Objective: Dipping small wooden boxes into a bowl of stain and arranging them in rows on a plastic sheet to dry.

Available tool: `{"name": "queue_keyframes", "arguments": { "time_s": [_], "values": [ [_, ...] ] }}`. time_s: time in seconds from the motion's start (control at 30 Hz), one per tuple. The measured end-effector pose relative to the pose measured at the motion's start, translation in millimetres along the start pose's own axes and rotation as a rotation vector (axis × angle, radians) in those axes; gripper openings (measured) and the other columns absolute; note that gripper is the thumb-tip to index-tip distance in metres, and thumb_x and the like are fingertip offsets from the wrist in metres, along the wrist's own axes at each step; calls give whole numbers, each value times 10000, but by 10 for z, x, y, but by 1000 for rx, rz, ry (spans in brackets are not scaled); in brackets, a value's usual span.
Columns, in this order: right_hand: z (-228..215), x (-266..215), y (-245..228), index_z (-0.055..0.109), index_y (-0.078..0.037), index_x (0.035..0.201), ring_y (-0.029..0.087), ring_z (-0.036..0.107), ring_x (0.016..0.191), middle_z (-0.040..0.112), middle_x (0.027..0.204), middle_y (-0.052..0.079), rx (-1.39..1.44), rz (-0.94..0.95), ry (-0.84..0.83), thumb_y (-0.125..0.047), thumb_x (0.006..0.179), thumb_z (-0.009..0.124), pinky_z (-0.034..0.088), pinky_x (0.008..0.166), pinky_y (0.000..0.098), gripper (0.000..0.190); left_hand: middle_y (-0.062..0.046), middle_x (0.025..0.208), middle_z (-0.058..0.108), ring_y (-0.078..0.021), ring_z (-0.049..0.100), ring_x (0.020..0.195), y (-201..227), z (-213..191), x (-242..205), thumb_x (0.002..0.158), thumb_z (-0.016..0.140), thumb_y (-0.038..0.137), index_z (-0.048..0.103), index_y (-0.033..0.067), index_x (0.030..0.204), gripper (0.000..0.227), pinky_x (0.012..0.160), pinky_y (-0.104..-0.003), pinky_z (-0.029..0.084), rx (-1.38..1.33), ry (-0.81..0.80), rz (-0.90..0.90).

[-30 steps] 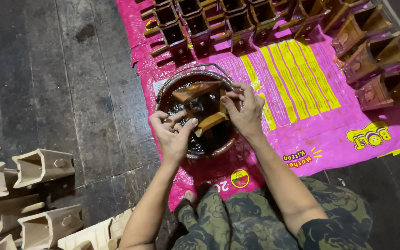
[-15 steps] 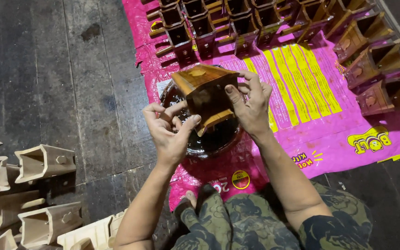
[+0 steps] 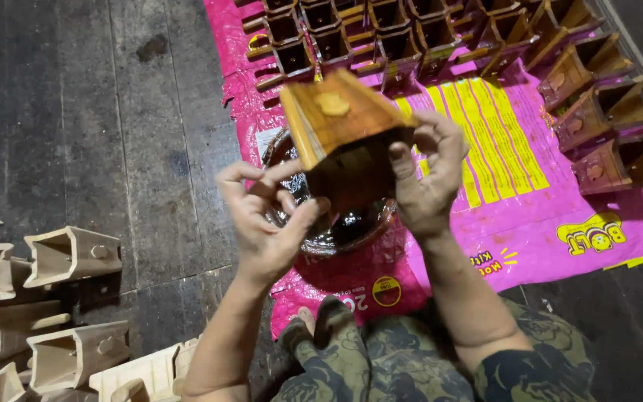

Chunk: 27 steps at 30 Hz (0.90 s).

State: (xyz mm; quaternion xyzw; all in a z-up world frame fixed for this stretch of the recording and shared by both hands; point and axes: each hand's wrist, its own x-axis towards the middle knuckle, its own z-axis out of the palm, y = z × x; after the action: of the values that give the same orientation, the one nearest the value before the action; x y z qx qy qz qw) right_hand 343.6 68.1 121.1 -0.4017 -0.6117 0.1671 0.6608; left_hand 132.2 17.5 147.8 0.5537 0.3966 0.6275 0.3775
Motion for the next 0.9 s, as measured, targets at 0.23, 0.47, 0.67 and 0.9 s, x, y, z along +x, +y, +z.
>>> {"name": "queue_keyframes", "arguments": {
  "time_s": [0.23, 0.47, 0.67, 0.9],
  "values": [
    [252, -582, 689, 567, -24, 1185, 219, 696, 730, 672, 918, 167, -50, 277, -21, -240, 969, 770, 601, 610, 324, 366, -207, 1094, 736, -52, 551, 613, -770, -142, -198, 835, 833, 81, 292, 32, 1302, 717, 532, -132, 379, 15, 12, -276],
    [291, -844, 1005, 575, 14, 1219, 276, 728, 931, 458, 1173, 149, -31, 192, 134, -118, 892, 853, 613, 882, 374, 449, -187, 1129, 716, -109, 502, 774, -838, -184, -286, 851, 822, 135, 302, 28, 1426, 783, 653, -165, 416, 124, 16, -263],
    [179, -962, 883, 545, 26, 1235, 270, 714, 960, 415, 1188, 139, 1, 178, 232, -192, 895, 855, 582, 931, 369, 509, -171, 1125, 700, -111, 527, 789, -889, -129, -417, 757, 891, 66, 351, 38, 1386, 829, 681, -156, 440, 121, 46, -177],
    [162, -1120, 961, 563, 26, 1203, 330, 741, 966, 375, 1182, 135, 9, 211, 234, -165, 900, 855, 598, 910, 400, 463, -199, 1086, 730, -140, 540, 745, -829, -27, -480, 762, 879, 62, 382, 60, 1368, 784, 651, -212, 489, 125, 23, -189]
  ]
}}
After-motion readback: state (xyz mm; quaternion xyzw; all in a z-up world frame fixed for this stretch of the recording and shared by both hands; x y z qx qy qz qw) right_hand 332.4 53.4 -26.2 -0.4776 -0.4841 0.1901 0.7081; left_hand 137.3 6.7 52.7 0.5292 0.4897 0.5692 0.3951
